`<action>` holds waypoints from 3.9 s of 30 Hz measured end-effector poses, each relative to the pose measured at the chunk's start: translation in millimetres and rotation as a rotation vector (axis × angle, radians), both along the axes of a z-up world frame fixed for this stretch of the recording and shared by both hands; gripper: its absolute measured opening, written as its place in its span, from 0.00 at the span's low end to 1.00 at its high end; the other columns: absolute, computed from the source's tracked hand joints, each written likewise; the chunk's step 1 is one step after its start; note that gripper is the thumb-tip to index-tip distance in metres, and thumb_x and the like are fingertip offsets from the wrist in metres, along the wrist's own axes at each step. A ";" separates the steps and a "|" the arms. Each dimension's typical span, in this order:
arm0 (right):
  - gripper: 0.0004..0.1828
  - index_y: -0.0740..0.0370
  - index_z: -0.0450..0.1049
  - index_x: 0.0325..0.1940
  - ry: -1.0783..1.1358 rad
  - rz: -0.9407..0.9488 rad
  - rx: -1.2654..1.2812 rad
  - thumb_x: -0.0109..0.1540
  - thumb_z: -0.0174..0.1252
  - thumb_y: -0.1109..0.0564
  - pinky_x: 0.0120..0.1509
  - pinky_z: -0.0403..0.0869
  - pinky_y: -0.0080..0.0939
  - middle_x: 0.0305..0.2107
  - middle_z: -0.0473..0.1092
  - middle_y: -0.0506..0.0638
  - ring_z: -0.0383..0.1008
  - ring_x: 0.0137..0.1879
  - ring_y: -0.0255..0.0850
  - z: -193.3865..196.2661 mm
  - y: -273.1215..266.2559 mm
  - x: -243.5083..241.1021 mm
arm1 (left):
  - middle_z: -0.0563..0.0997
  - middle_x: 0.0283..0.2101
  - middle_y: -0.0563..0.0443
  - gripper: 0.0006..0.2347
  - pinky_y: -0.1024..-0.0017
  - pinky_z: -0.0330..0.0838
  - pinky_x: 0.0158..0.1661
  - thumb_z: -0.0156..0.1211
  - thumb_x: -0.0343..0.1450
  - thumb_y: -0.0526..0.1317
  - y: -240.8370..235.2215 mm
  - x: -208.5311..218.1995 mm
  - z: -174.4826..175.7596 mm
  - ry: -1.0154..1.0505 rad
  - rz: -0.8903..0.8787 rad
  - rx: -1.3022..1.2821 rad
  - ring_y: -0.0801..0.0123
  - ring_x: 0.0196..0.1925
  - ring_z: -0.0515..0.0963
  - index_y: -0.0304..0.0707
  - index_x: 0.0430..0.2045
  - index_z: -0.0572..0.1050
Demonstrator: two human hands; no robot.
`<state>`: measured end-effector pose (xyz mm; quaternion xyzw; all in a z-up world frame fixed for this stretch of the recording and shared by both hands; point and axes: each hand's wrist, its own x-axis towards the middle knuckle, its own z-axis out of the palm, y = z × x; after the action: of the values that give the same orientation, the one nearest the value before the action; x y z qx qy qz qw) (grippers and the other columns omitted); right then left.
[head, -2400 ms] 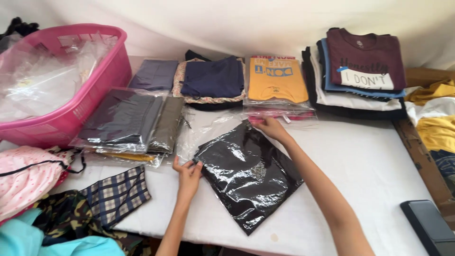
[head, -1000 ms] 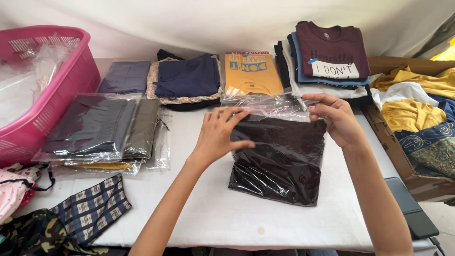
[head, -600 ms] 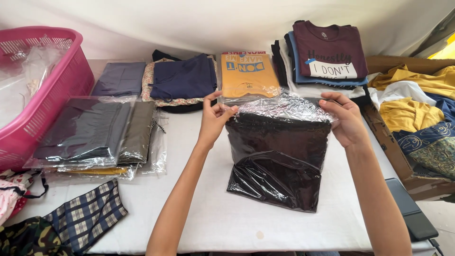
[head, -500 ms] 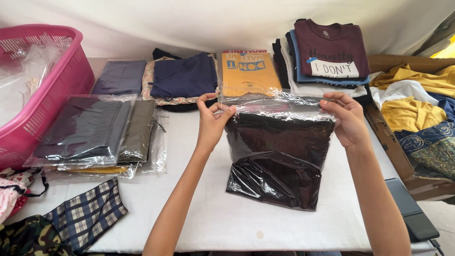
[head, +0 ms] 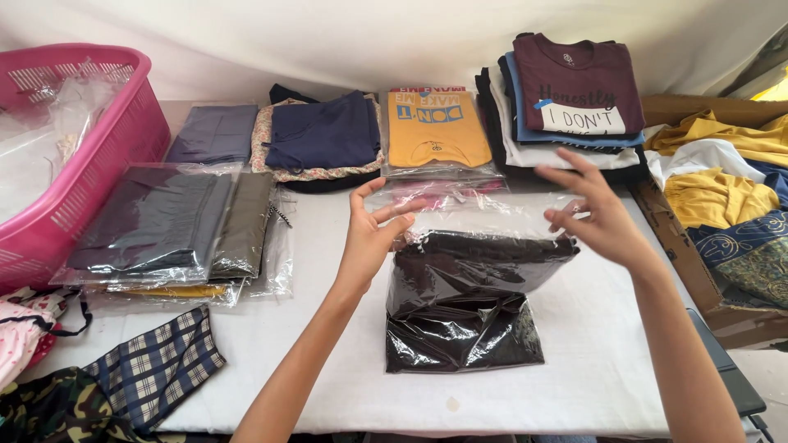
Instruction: The person folds various clothing items, including black and blue pants, on a white table. They place each folded item into a clear plastic bag, seal it, and stack the packaged clothes on the left side of the table.
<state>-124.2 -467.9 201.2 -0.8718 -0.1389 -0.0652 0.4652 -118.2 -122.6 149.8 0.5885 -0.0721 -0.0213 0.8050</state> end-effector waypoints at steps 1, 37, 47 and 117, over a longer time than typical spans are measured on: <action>0.33 0.45 0.69 0.70 -0.002 -0.002 -0.001 0.60 0.64 0.57 0.40 0.82 0.32 0.74 0.54 0.47 0.79 0.45 0.32 -2.5 -0.8 -0.2 | 0.84 0.53 0.34 0.27 0.81 0.76 0.31 0.60 0.70 0.30 -0.1 0.0 -2.0 -0.002 -0.002 -0.001 0.79 0.34 0.81 0.42 0.62 0.54; 0.31 0.59 0.81 0.50 0.060 0.334 -0.527 0.46 0.76 0.45 0.52 0.75 0.43 0.38 0.80 0.52 0.79 0.45 0.41 -17.7 14.7 25.5 | 0.88 0.39 0.48 0.30 0.73 0.78 0.41 0.73 0.60 0.54 36.6 -18.1 -31.3 -0.039 -0.017 0.716 0.70 0.39 0.86 0.44 0.56 0.76; 0.25 0.62 0.82 0.50 0.260 0.229 -0.089 0.49 0.72 0.54 0.48 0.72 0.36 0.35 0.80 0.50 0.76 0.41 0.37 -110.6 11.5 97.2 | 0.84 0.36 0.51 0.38 0.72 0.74 0.34 0.71 0.62 0.58 55.7 85.9 -143.5 0.302 -0.177 0.443 0.72 0.34 0.81 0.34 0.64 0.67; 0.35 0.50 0.69 0.63 -0.159 0.056 -0.584 0.55 0.65 0.37 0.67 0.62 0.49 0.57 0.67 0.46 0.63 0.63 0.43 -182.7 120.8 71.1 | 0.73 0.66 0.39 0.33 0.54 0.71 0.60 0.70 0.65 0.42 392.4 409.8 -214.0 0.533 1.029 -0.473 0.54 0.62 0.77 0.26 0.65 0.66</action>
<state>-53.1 -347.1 18.5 -0.9566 -0.2120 -0.0777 0.1840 291.7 269.8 -64.2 0.3283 0.4211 0.2395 0.8109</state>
